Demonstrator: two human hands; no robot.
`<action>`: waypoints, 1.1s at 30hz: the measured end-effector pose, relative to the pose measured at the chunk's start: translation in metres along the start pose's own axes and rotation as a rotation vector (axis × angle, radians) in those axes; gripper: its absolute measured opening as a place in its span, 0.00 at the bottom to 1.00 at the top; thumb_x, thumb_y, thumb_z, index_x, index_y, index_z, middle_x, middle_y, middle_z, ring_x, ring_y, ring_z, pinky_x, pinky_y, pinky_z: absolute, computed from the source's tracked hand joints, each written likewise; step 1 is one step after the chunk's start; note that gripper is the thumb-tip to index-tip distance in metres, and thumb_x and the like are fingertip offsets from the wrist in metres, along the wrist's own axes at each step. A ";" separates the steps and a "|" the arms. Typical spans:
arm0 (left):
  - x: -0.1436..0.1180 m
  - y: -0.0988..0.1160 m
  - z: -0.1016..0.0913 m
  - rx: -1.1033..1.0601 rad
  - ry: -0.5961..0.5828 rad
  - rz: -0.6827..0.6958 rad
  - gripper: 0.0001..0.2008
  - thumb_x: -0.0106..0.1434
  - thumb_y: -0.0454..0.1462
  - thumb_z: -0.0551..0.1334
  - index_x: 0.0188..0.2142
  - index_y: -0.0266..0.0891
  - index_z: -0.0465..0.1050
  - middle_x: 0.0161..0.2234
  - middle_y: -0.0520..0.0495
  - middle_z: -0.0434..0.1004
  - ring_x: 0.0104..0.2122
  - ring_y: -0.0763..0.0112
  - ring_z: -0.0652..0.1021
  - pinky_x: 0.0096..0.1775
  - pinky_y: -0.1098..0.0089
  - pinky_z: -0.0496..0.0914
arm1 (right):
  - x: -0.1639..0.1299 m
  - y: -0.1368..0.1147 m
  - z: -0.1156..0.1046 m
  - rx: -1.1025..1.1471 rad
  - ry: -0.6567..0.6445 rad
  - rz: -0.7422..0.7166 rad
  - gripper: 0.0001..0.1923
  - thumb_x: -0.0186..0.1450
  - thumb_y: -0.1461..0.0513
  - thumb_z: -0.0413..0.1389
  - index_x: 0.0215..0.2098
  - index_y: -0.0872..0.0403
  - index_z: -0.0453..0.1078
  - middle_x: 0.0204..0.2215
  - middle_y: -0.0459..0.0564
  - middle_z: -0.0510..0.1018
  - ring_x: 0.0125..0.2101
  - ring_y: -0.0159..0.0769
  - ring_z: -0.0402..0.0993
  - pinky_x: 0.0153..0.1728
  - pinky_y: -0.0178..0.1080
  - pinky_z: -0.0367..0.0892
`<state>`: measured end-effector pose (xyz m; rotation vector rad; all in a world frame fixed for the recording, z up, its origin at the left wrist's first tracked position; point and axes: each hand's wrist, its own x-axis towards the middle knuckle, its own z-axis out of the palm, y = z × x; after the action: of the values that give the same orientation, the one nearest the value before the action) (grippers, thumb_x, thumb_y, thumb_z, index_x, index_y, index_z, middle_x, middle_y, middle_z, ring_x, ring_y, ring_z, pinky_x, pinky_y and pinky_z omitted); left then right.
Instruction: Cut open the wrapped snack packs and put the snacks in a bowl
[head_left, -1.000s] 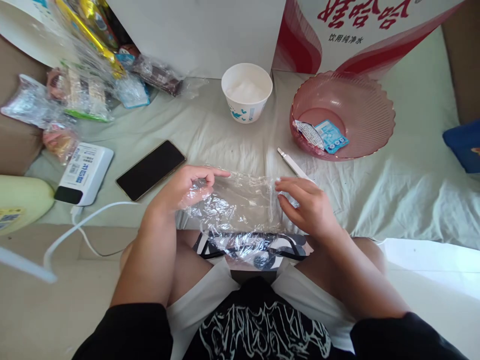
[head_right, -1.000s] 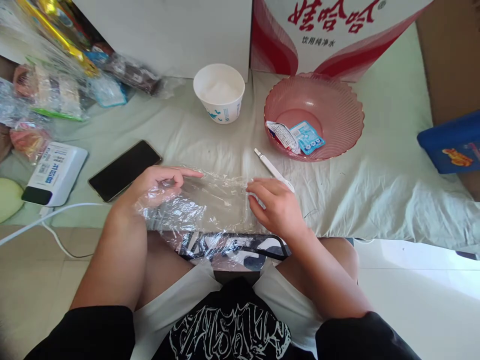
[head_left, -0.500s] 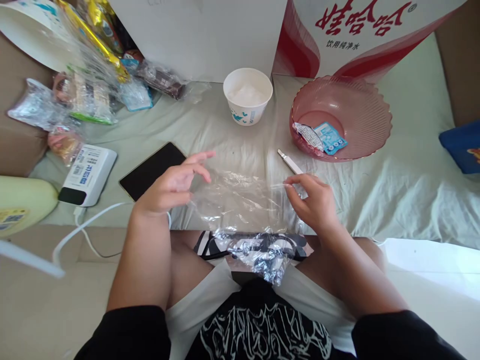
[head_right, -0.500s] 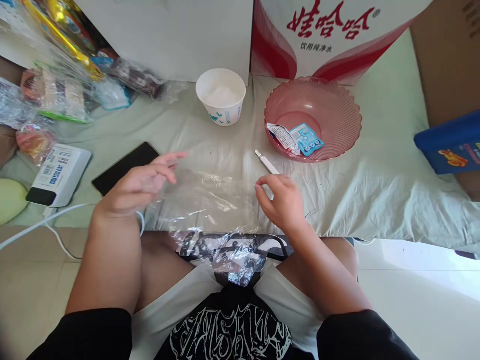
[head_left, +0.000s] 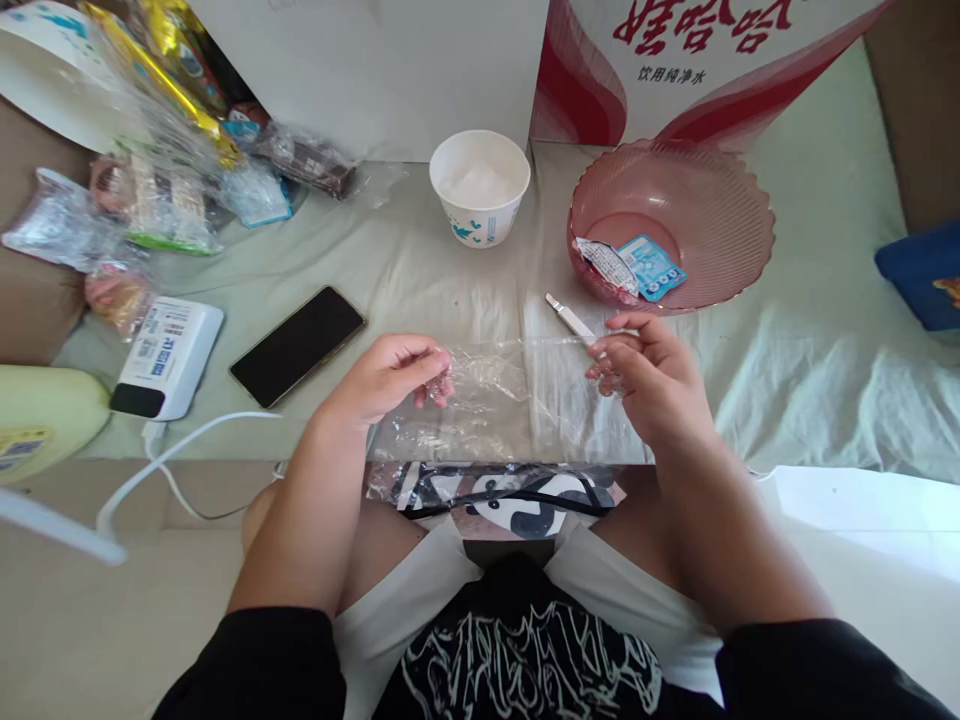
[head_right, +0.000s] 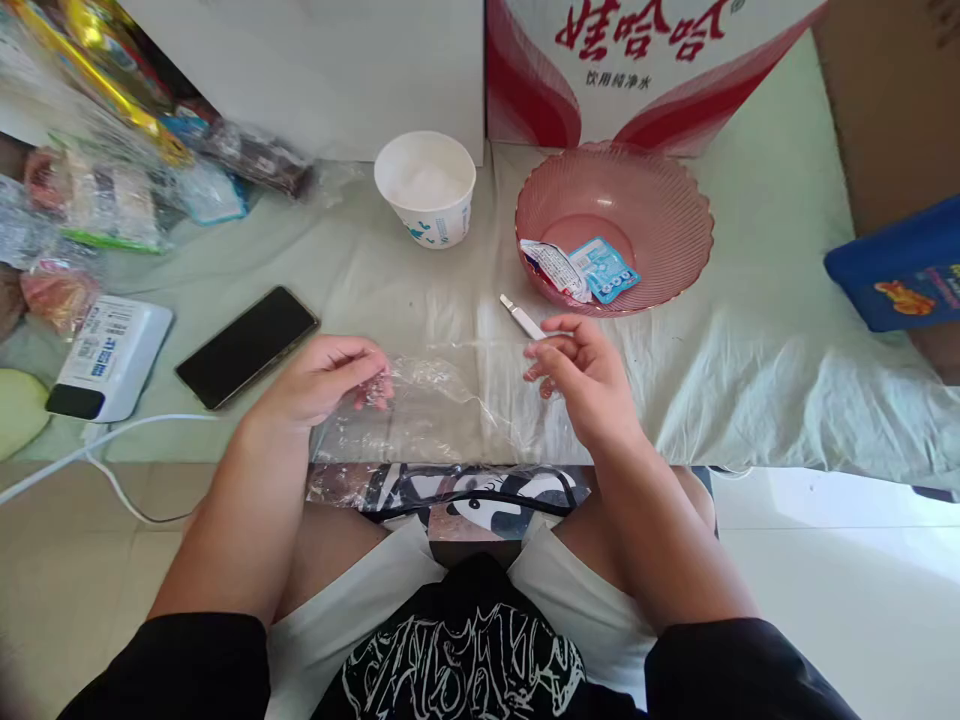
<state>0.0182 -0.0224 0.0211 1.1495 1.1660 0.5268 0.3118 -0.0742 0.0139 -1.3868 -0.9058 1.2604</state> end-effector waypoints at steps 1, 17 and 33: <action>0.000 0.005 0.001 -0.100 0.065 -0.021 0.12 0.56 0.42 0.69 0.23 0.38 0.74 0.18 0.47 0.77 0.15 0.71 0.75 0.14 0.77 0.60 | 0.001 0.000 -0.005 0.072 0.001 -0.023 0.21 0.58 0.53 0.68 0.46 0.44 0.69 0.39 0.45 0.83 0.33 0.35 0.82 0.27 0.36 0.75; 0.017 0.001 0.007 -0.302 0.623 0.020 0.11 0.58 0.37 0.65 0.21 0.39 0.72 0.15 0.51 0.73 0.12 0.75 0.72 0.12 0.78 0.52 | -0.042 0.008 0.021 0.065 -0.495 -0.184 0.67 0.56 0.35 0.67 0.77 0.34 0.27 0.64 0.57 0.75 0.55 0.50 0.81 0.46 0.50 0.83; 0.009 0.003 -0.020 -0.266 0.051 -0.030 0.36 0.50 0.45 0.77 0.56 0.45 0.68 0.22 0.56 0.79 0.19 0.71 0.80 0.20 0.78 0.68 | -0.012 0.002 0.024 0.137 0.076 0.124 0.20 0.65 0.52 0.60 0.53 0.49 0.67 0.15 0.35 0.71 0.11 0.27 0.59 0.13 0.32 0.53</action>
<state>0.0040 -0.0058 0.0206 0.8929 1.1179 0.6699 0.2861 -0.0822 0.0158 -1.3887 -0.6774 1.3277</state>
